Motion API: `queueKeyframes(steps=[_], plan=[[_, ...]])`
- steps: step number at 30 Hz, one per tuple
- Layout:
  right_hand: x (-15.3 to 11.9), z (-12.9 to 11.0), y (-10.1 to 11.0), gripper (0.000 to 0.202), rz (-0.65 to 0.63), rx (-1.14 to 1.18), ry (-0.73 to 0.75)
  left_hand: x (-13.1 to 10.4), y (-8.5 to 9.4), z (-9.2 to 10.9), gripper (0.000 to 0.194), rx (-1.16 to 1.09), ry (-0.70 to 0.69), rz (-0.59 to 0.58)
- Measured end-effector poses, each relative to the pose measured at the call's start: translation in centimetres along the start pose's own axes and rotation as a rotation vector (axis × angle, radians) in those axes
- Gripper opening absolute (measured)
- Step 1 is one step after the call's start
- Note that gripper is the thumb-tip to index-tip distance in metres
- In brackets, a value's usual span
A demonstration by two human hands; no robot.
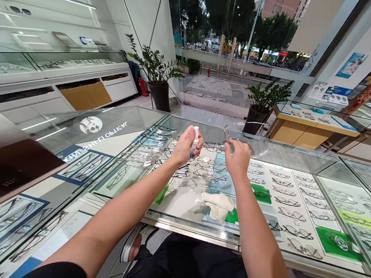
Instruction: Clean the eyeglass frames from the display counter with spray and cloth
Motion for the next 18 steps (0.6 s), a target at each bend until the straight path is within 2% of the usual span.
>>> queueKeyframes(steps=[9,14,18], plan=[[0.0,-0.1,0.2,0.032,0.004,0.033,-0.007,-0.2,-0.5,0.0,0.057,-0.015,0.033,-0.016],[0.5,-0.1,1.2,0.035,-0.055,0.391,-0.131,0.4,-0.5,0.0,0.041,-0.050,0.043,-0.039],[0.5,-0.6,1.4,0.035,-0.110,0.628,-0.186,0.8,-0.4,0.6,0.046,-0.023,-0.028,-0.065]])
Point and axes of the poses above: each hand's wrist, its own x-axis towards the middle knuckle, its own y-axis out of the back of the hand, z = x × y, the point moved 10 cm from there along x, towards the middle knuckle, and after that the axes turned 14 degrees about -y, right-handed, at the moved point
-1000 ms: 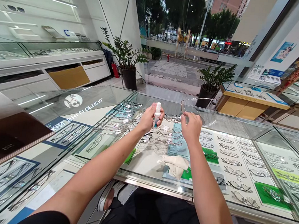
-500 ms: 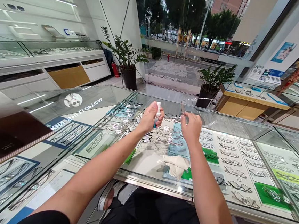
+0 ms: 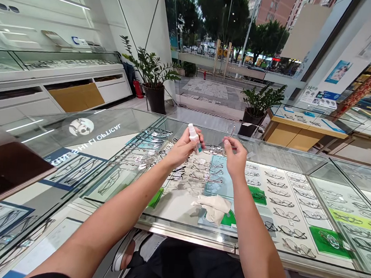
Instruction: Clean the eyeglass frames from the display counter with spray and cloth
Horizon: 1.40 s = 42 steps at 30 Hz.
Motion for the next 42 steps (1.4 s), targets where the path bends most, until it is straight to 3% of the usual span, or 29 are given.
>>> queueKeyframes(steps=[4,10,14,20,26,29,39,42], plan=[[-0.2,0.1,-1.1,0.033,-0.084,0.100,-0.026,-0.2,0.2,-0.6,0.055,-0.015,0.065,-0.024],[-1.1,0.6,-3.6,0.035,-0.247,0.073,-0.098,-0.3,0.9,-1.7,0.069,-0.054,0.173,0.022],[-1.8,0.5,-4.9,0.033,-0.324,0.079,-0.121,-0.4,0.9,-2.0,0.069,0.005,0.189,0.012],[-2.2,0.6,-5.7,0.033,-0.374,0.111,-0.141,-0.7,0.1,-2.4,0.069,-0.076,0.244,-0.014],[-2.4,0.9,-6.0,0.032,-0.385,0.124,-0.174,-0.1,1.6,-1.6,0.061,0.286,0.056,0.034],[-2.6,1.0,-6.4,0.032,-0.412,0.122,-0.179,-0.1,1.6,-1.6,0.059,0.362,-0.005,0.019],[-3.2,0.9,-7.5,0.029,-0.514,0.166,-0.184,-0.4,0.9,-1.7,0.061,0.403,0.005,-0.054],[-2.9,0.8,-6.8,0.030,-0.464,0.184,-0.192,-0.5,0.8,-1.8,0.059,0.415,0.022,-0.064]])
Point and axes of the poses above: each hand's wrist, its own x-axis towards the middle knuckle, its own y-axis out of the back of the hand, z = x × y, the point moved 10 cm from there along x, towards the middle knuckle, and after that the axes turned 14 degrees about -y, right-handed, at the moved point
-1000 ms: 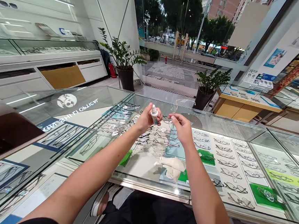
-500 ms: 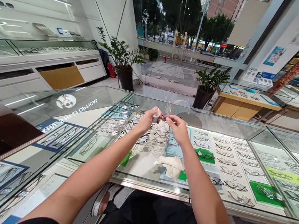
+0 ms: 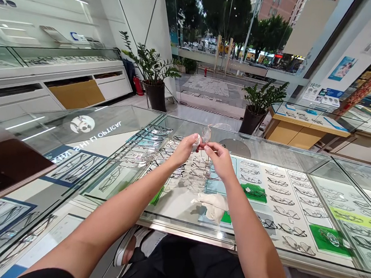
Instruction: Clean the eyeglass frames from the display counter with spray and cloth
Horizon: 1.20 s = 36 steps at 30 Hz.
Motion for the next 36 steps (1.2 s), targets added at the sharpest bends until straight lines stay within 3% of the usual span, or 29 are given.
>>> queueKeyframes(steps=[6,12,14,15,17,21,23,25,30,33,36], plan=[[0.3,0.1,3.1,0.034,0.162,0.145,-0.005,-0.4,-0.4,-0.2,0.057,0.224,0.007,-0.085],[0.4,0.1,3.2,0.033,0.150,0.183,-0.003,-1.1,-2.2,-0.5,0.055,0.199,0.010,-0.212],[0.3,0.0,3.1,0.033,0.151,0.174,0.005,-0.7,-1.8,-0.3,0.052,0.166,0.004,-0.204],[0.3,0.0,3.2,0.034,0.155,0.170,0.007,-0.3,-0.9,-0.3,0.049,0.159,0.004,-0.163],[0.3,0.1,3.4,0.033,0.167,0.165,0.006,0.6,2.7,-0.1,0.042,0.197,-0.003,0.029],[0.3,0.6,3.9,0.033,0.199,0.174,0.006,-0.2,14.0,0.5,0.018,0.528,0.032,0.641],[0.4,0.8,4.1,0.032,0.209,0.179,0.005,-1.7,18.5,0.3,0.015,0.661,0.139,0.836],[0.4,1.0,4.2,0.031,0.216,0.192,-0.003,-3.0,21.9,0.3,0.016,0.744,0.221,0.960],[0.3,1.1,4.4,0.031,0.231,0.216,-0.019,-6.9,27.6,1.4,0.033,0.852,0.297,1.267],[0.2,1.1,4.4,0.031,0.224,0.241,-0.025,-9.1,29.5,1.0,0.042,0.832,0.413,1.414],[0.2,1.0,4.3,0.032,0.211,0.246,-0.025,-10.4,30.6,0.1,0.046,0.798,0.523,1.475]])
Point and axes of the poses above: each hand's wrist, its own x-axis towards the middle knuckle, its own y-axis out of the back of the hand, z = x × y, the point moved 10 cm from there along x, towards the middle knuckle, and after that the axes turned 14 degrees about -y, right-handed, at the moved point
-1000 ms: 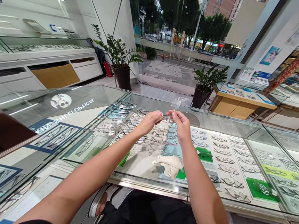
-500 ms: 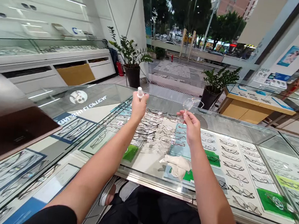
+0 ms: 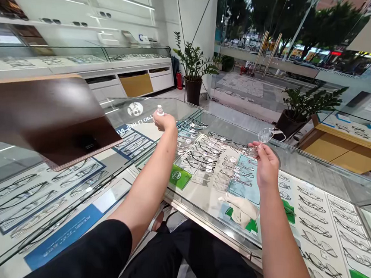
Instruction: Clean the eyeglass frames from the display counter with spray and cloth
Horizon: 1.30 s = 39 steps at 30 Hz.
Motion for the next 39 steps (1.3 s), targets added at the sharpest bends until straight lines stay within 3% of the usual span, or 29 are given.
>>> queueKeyframes(steps=[10,15,19,21,23,26,27,29,31,32,34,35,37,39], plan=[[0.3,0.0,0.2,0.028,-0.004,-0.005,-0.017,0.8,-0.1,-2.6,0.043,-0.018,0.125,0.013],[0.4,-0.1,0.5,0.029,0.009,0.006,-0.015,0.4,-0.1,-2.4,0.042,-0.025,0.130,0.003],[0.3,-0.3,0.3,0.028,0.003,0.015,-0.017,0.5,0.0,-1.7,0.053,-0.015,0.113,0.002],[0.2,-0.3,0.3,0.028,-0.008,0.020,-0.021,0.4,0.6,-0.7,0.068,-0.010,0.087,0.026],[0.3,-0.4,0.4,0.028,-0.007,0.018,-0.018,-0.1,1.9,1.8,0.079,-0.023,-0.036,0.086],[0.7,-0.6,1.1,0.030,0.019,0.017,0.007,-3.8,4.3,8.7,0.071,-0.133,-0.457,0.144],[0.9,-0.7,1.4,0.031,0.033,0.016,0.017,-6.1,4.5,11.1,0.062,-0.204,-0.595,0.079],[1.2,-0.8,2.3,0.034,0.063,0.013,0.029,-12.2,3.6,15.3,0.036,-0.371,-0.841,-0.237],[1.6,-0.9,3.1,0.037,0.094,0.020,0.032,-20.7,2.5,18.2,0.018,-0.526,-1.078,-0.738],[1.8,-0.9,3.6,0.039,0.110,0.031,0.033,-25.6,2.2,18.5,0.017,-0.569,-1.179,-1.041],[2.1,-0.8,4.4,0.041,0.139,0.055,0.036,-34.2,3.0,16.7,0.024,-0.522,-1.342,-1.583],[2.2,-0.8,4.7,0.042,0.151,0.061,0.036,-37.0,3.7,15.2,0.025,-0.441,-1.425,-1.743],[2.4,-0.7,5.2,0.044,0.168,0.061,0.032,-40.4,4.7,12.5,0.025,-0.296,-1.576,-1.936],[2.6,-0.6,5.5,0.045,0.180,0.054,0.020,-42.1,5.0,10.3,0.036,-0.160,-1.682,-2.023]])
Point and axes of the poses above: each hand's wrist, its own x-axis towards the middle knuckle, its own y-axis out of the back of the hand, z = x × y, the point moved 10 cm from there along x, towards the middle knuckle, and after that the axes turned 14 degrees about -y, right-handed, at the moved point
